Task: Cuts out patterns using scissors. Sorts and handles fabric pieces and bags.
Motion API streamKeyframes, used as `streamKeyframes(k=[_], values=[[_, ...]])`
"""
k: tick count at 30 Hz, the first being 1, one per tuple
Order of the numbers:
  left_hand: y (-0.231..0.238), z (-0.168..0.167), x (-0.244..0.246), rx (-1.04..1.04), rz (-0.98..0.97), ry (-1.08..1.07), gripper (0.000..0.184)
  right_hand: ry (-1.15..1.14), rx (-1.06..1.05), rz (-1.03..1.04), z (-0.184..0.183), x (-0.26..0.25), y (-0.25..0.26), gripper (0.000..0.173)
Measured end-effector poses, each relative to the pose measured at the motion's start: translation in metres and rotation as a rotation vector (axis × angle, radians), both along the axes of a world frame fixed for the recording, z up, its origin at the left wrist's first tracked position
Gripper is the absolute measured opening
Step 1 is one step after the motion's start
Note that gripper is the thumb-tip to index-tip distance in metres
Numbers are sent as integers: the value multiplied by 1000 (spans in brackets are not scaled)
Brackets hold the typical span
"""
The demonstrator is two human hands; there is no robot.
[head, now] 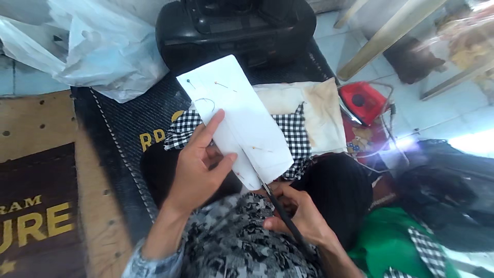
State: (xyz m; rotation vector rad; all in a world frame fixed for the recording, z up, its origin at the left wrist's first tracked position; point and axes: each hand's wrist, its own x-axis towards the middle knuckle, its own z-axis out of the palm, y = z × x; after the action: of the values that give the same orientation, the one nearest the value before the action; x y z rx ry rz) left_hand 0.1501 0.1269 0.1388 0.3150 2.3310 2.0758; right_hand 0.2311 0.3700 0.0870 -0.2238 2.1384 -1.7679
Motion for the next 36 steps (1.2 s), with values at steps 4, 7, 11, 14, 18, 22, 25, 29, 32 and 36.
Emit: streamKeyframes(k=[4, 7, 11, 14, 18, 22, 25, 29, 32, 36], values=[[0, -1, 0, 8, -2, -9, 82, 40, -13, -13, -3, 3, 0, 55], [1, -3, 0, 8, 1, 0, 82, 41, -16, -20, -3, 5, -1, 50], [0, -3, -1, -3, -15, 23, 83, 25, -14, -16, -1, 4, -3, 54], [3, -1, 2, -13, -42, 26, 82, 42, -28, -20, 4, 0, -4, 59], [5, 1, 2, -3, -46, 41, 81, 62, -45, -33, 5, -2, -7, 59], [5, -2, 2, -6, -58, 51, 82, 77, -57, -52, 2, 2, -8, 55], [5, -3, 2, -8, -57, 32, 83, 68, -53, -65, 1, 5, -8, 50], [3, -6, -1, 36, 20, 54, 65, 46, -36, -71, -1, 7, -7, 51], [0, -4, -5, 43, 60, 52, 59, 17, -38, -68, -4, 10, -6, 53], [-2, -3, -4, 33, 33, 54, 61, 6, -59, -63, -3, 9, -6, 54]])
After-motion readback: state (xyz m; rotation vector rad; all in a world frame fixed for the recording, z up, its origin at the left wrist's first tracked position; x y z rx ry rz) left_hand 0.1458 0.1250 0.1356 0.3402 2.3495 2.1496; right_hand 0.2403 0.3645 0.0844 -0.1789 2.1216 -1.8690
